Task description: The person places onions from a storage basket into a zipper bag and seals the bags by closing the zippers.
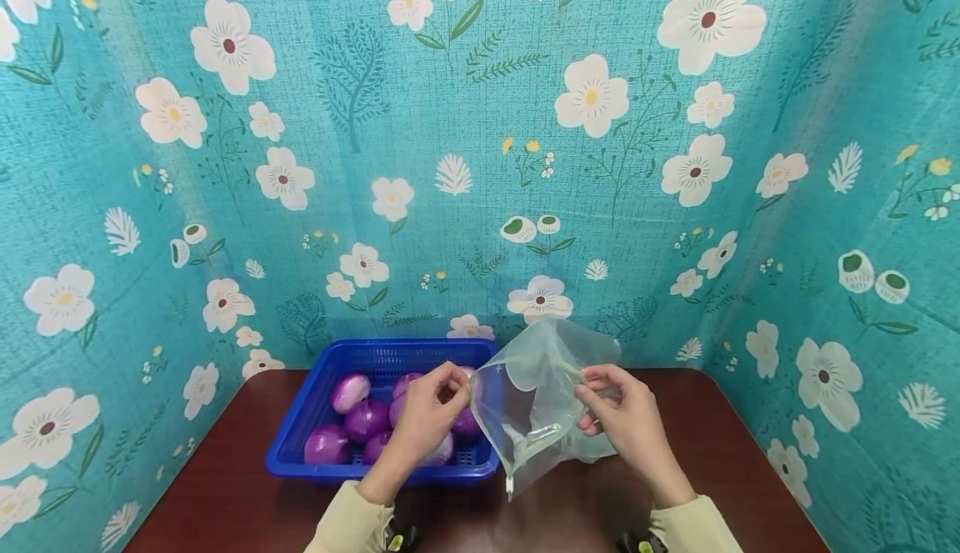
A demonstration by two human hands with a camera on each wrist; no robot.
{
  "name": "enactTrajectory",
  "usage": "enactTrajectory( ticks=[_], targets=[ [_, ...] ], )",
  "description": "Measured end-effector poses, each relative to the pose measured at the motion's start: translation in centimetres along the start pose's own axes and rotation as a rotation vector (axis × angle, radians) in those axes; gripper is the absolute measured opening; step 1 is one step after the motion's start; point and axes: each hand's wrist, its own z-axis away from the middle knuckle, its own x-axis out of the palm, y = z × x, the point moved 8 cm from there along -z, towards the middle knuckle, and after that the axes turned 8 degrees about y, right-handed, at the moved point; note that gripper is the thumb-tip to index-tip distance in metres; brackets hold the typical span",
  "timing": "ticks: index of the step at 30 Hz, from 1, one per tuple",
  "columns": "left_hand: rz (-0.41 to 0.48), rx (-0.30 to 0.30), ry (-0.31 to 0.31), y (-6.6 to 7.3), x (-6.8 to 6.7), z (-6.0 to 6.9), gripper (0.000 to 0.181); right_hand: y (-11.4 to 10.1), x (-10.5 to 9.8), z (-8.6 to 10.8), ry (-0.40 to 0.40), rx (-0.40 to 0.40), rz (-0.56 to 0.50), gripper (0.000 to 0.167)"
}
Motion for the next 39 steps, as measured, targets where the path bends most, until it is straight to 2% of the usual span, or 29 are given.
enactTrajectory(
  ticks=[3,6,9,15,20,24,27,30,33,36,39],
  targets=[
    [-0.018,0.024,-0.012,0.5,0.5,0.4,0.013,0.2,0.6,0.3,-0.022,0.068,-0.12,0.035],
    [-0.029,0.046,-0.012,1.0,0.8,0.7,0.012,0.3,1.3,0.5,-0.071,0.122,-0.232,0.023],
    [-0.036,0.051,-0.014,1.2,1.0,0.8,0.011,0.1,2.0,0.6,-0.128,0.129,-0.293,0.016],
    [-0.043,0.052,-0.014,1.1,1.1,0.9,0.011,-0.2,2.8,0.8,-0.218,0.093,-0.294,0.023],
    [-0.048,0.056,-0.012,1.1,1.2,1.1,0.011,-0.3,3.4,1.1,-0.285,0.106,-0.341,0.023],
    [-0.058,0.041,-0.01,1.1,1.3,1.1,0.01,-0.8,3.6,1.3,-0.262,0.115,-0.334,0.025],
    [-0.058,0.042,-0.008,1.1,1.3,1.1,0.01,-1.1,3.7,1.1,-0.192,0.074,-0.252,0.031],
    [-0.059,0.045,-0.009,1.2,1.4,1.2,0.01,-1.5,3.5,1.0,-0.09,0.0,-0.112,0.031],
    [-0.071,0.049,-0.004,1.2,1.4,1.2,0.01,-2.2,3.0,1.2,0.027,-0.142,0.128,0.029],
    [-0.095,0.057,0.007,1.3,1.2,1.2,0.01,-3.3,2.4,1.6,0.162,-0.335,0.417,0.031],
    [-0.107,0.064,0.019,1.3,1.1,1.2,0.011,-4.4,2.3,2.1,0.246,-0.481,0.576,0.034]
  ],
)
